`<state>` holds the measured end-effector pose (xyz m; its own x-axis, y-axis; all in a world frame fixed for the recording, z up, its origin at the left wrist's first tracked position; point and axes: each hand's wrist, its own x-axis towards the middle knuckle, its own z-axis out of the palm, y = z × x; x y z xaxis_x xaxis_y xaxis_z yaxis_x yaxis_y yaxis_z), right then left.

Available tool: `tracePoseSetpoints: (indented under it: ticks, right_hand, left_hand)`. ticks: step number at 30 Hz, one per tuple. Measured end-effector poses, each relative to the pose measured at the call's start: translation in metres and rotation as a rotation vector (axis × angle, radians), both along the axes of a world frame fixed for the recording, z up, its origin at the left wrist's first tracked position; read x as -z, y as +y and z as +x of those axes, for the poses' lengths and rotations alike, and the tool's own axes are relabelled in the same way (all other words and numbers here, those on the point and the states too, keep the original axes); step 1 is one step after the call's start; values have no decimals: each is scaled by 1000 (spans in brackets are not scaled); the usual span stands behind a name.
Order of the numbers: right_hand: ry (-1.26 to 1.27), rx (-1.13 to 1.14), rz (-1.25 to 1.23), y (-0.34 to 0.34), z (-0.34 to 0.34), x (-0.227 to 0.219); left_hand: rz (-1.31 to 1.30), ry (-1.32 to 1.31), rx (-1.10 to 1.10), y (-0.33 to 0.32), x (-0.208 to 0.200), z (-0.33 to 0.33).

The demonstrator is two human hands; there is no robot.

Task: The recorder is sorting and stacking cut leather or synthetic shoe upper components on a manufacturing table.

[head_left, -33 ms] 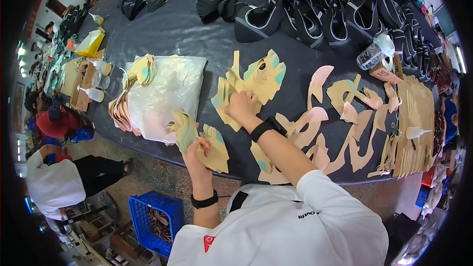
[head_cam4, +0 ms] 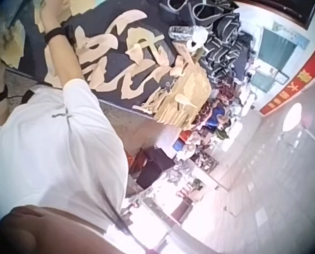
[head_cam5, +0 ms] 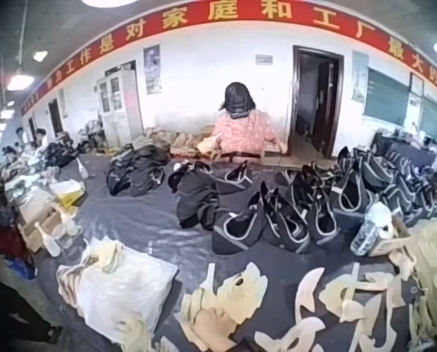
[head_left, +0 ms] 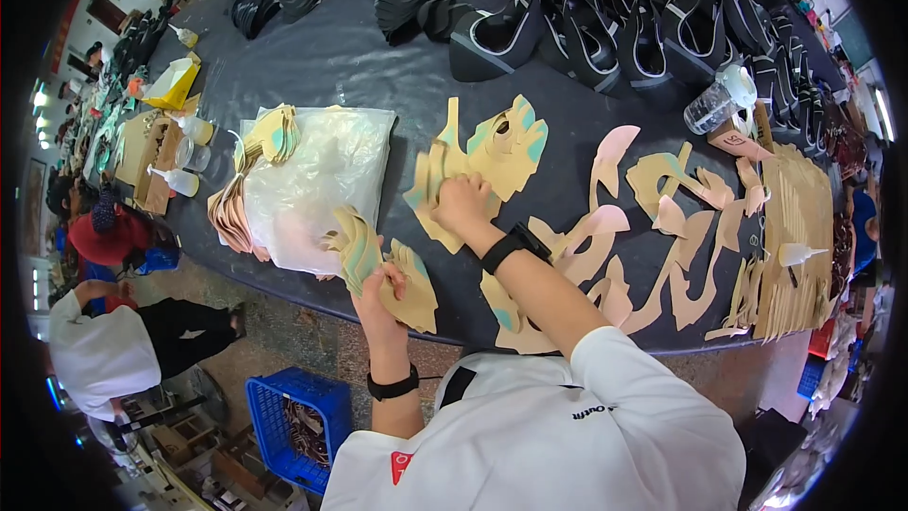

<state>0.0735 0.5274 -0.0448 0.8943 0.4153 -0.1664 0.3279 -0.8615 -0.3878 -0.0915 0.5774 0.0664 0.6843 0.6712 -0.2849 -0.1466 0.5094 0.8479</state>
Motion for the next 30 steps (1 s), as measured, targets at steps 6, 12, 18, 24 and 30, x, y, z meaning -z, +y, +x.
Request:
tracePoseSetpoints:
  ticks: [6,12,18,24,30]
  right_hand:
    - [437,-280,479,-16,7,-39]
    - [1212,-393,1142,-50,21,-89]
    - [1334,-426,1185,-47,-4,-109]
    - [444,-640,623,-36,-19,-96]
    - [0,-560,326,-41,-37,-99]
  left_hand:
    - [34,33,-14,15,11,-3]
    - [53,-55,59,30,17,7]
    - [60,-235,57,-1,23,25]
    - [-59,-255,282,0,44,19]
    - [-96,-12,137,-2,38,16]
